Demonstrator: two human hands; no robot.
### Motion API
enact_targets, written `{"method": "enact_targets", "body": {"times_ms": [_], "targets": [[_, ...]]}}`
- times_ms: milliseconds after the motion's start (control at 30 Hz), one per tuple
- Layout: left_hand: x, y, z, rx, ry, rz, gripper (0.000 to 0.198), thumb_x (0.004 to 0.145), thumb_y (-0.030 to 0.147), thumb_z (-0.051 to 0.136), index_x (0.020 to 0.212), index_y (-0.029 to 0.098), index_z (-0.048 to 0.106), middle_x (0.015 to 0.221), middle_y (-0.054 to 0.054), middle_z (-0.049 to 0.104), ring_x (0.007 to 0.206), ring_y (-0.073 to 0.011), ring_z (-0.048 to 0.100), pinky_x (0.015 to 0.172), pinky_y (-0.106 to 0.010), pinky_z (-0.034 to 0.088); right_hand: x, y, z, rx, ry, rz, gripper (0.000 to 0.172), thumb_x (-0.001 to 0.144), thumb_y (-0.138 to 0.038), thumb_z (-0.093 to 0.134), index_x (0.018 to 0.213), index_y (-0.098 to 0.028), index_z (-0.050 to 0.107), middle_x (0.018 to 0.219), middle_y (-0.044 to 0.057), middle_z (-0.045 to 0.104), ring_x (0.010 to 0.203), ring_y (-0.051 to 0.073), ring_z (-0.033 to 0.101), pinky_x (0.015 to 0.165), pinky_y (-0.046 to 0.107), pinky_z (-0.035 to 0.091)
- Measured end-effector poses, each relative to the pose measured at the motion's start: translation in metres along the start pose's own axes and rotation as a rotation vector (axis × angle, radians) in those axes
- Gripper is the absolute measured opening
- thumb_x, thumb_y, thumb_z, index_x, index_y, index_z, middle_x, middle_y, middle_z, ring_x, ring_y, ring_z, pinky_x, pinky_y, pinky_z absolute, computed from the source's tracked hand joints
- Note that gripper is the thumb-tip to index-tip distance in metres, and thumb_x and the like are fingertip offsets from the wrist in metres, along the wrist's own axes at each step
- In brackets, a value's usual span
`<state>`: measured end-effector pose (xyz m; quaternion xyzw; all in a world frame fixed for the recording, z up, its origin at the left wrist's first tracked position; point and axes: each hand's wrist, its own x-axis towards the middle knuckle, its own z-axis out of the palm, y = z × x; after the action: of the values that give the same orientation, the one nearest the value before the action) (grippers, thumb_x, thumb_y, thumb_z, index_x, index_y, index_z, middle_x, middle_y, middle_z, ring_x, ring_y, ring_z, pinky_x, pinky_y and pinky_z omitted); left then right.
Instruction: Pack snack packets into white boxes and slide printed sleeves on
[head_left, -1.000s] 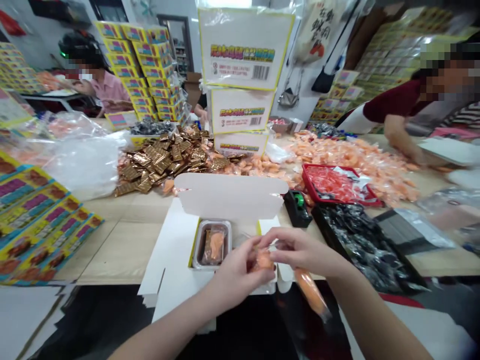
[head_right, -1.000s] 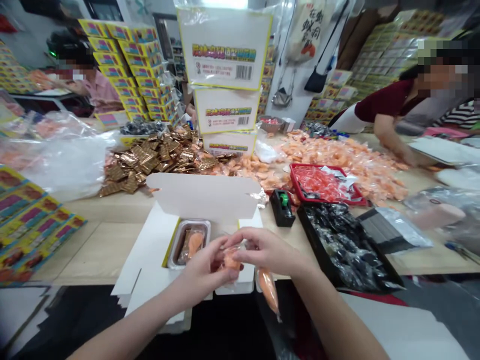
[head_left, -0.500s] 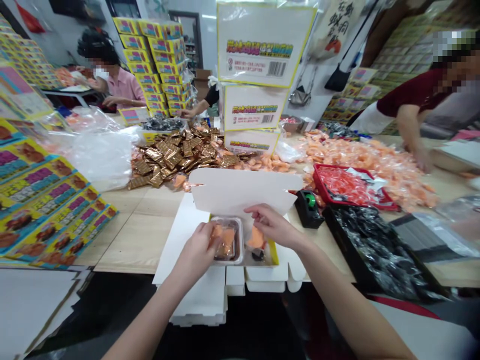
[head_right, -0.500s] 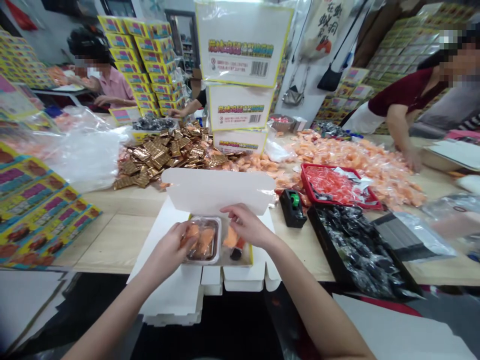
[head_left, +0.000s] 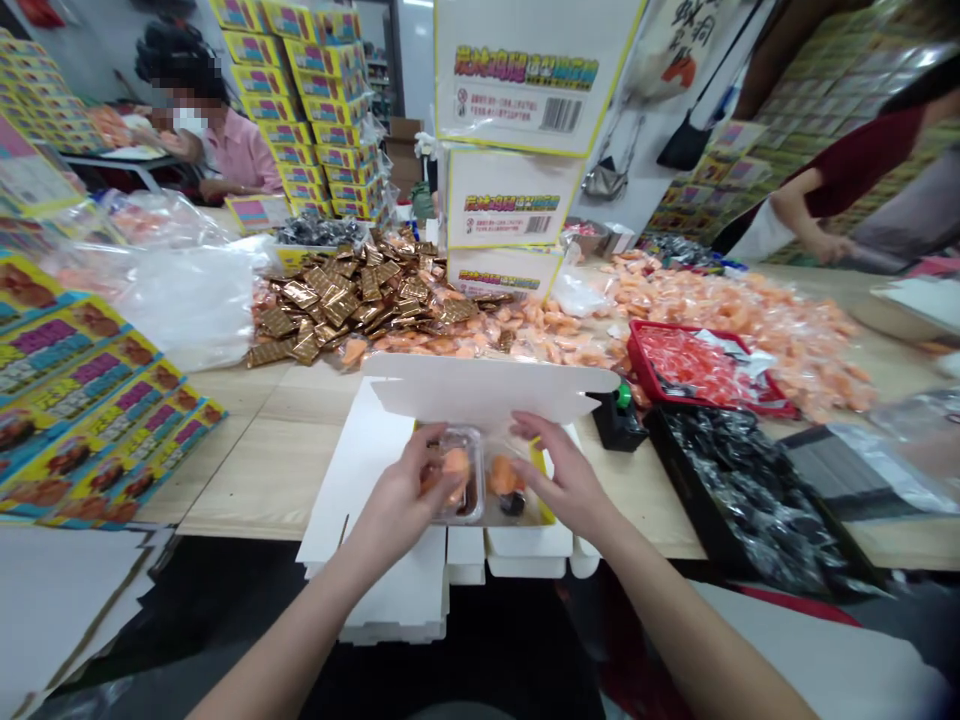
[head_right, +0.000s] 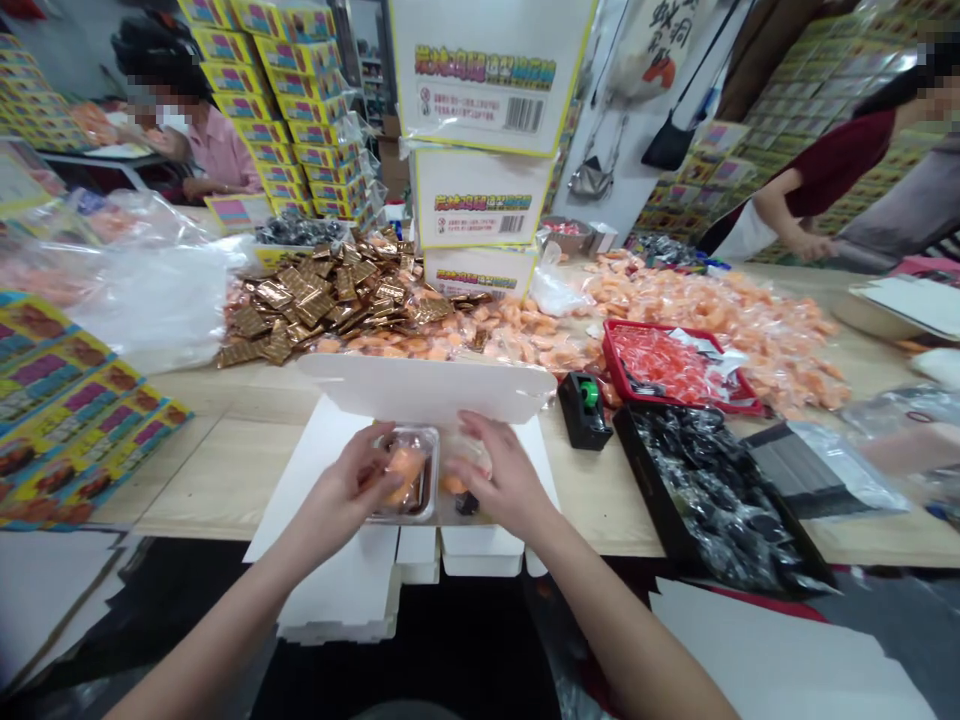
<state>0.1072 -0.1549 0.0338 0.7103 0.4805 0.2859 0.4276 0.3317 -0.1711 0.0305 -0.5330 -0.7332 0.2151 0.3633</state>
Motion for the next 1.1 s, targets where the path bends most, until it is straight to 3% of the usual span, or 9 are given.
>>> {"method": "enact_targets", "body": {"times_ms": [133, 300, 433, 533, 633, 733, 833, 967, 1100], "targets": [[-0.002, 0.008, 0.008, 0.101, -0.043, 0.106, 0.052, 0.09, 0.035, 0.053, 0.137, 0.02, 0.037, 0.114, -0.011, 0.065, 0.1, -0.0235, 0.065, 0.087, -0.039, 0.05, -0.003, -0.004, -0.012, 0.199, -0.112, 0.157, 0.036, 0.093, -0.031, 0.049, 0.128, -0.021, 0.05, 0.085, 0.002, 0.064, 0.079, 0.016, 0.063, 0.076, 0.032, 0.053], [0.002, -0.004, 0.003, 0.689, -0.063, 0.203, 0.033, 0.096, 0.036, 0.045, 0.123, 0.02, 0.054, 0.129, -0.011, 0.062, 0.133, -0.0282, 0.044, 0.115, -0.061, 0.002, 0.006, 0.017, -0.015, -0.394, -0.168, 0.03, 0.041, 0.084, -0.014, 0.059, 0.124, -0.018, 0.059, 0.098, 0.01, 0.065, 0.097, 0.026, 0.058, 0.087, 0.043, 0.049], [0.004, -0.014, 0.008, 0.702, -0.12, 0.286, 0.036, 0.096, 0.042, 0.045, 0.127, 0.025, 0.053, 0.134, -0.006, 0.059, 0.136, -0.0268, 0.04, 0.116, -0.061, 0.0, -0.01, 0.016, -0.008, -0.576, -0.078, -0.171, 0.027, 0.084, -0.014, 0.061, 0.111, -0.017, 0.066, 0.107, 0.012, 0.064, 0.102, 0.028, 0.055, 0.09, 0.044, 0.048], [0.013, -0.019, -0.016, 0.619, 0.161, 0.269, 0.03, 0.097, 0.033, 0.04, 0.122, 0.023, 0.054, 0.128, -0.008, 0.061, 0.125, -0.0257, 0.05, 0.113, -0.058, 0.021, -0.022, 0.022, -0.021, -0.423, -0.102, -0.241, 0.015, 0.091, -0.026, 0.056, 0.1, -0.021, 0.067, 0.099, 0.008, 0.068, 0.098, 0.025, 0.058, 0.087, 0.04, 0.05], [0.04, -0.018, -0.065, 0.557, 0.539, 0.135, 0.051, 0.089, 0.04, 0.055, 0.127, 0.007, 0.046, 0.127, -0.021, 0.054, 0.118, -0.0308, 0.051, 0.096, -0.046, 0.045, -0.006, 0.036, -0.053, -0.312, 0.199, 0.043, 0.027, 0.088, -0.04, 0.059, 0.104, -0.018, 0.063, 0.09, 0.008, 0.068, 0.077, 0.021, 0.061, 0.069, 0.034, 0.052], [0.073, -0.007, -0.097, 0.559, 0.302, 0.1, 0.036, 0.083, 0.04, 0.062, 0.105, 0.011, 0.06, 0.088, -0.008, 0.066, 0.081, -0.0239, 0.062, 0.072, -0.035, 0.052, 0.032, 0.04, -0.078, -0.232, 0.144, 0.22, 0.04, 0.081, -0.05, 0.061, 0.104, -0.017, 0.063, 0.083, 0.007, 0.068, 0.069, 0.021, 0.062, 0.062, 0.032, 0.05], [0.084, 0.007, -0.087, 0.564, 0.171, 0.085, 0.018, 0.084, 0.027, 0.055, 0.096, 0.015, 0.062, 0.062, 0.002, 0.059, 0.062, -0.0189, 0.06, 0.066, -0.031, 0.05, 0.054, 0.025, -0.075, -0.219, -0.041, 0.177, 0.031, 0.09, -0.043, 0.045, 0.091, -0.019, 0.065, 0.084, 0.007, 0.07, 0.083, 0.024, 0.066, 0.072, 0.032, 0.05], [0.047, -0.002, -0.056, 0.535, 0.138, 0.132, 0.026, 0.088, 0.021, 0.042, 0.106, 0.017, 0.061, 0.085, -0.005, 0.066, 0.083, -0.0222, 0.065, 0.076, -0.034, 0.052, 0.013, 0.006, -0.035, -0.287, 0.065, 0.267, 0.039, 0.096, -0.043, 0.035, 0.091, -0.018, 0.064, 0.07, 0.008, 0.064, 0.074, 0.024, 0.066, 0.065, 0.033, 0.051], [-0.008, -0.049, -0.055, 0.558, -0.073, 0.392, 0.057, 0.088, 0.037, 0.055, 0.142, 0.024, 0.041, 0.14, -0.013, 0.047, 0.128, -0.0296, 0.046, 0.103, -0.044, 0.043, -0.068, 0.021, 0.01, -0.316, 0.149, 0.016, 0.046, 0.095, -0.041, 0.041, 0.135, -0.02, 0.048, 0.104, 0.012, 0.063, 0.095, 0.026, 0.063, 0.078, 0.037, 0.054]]}}
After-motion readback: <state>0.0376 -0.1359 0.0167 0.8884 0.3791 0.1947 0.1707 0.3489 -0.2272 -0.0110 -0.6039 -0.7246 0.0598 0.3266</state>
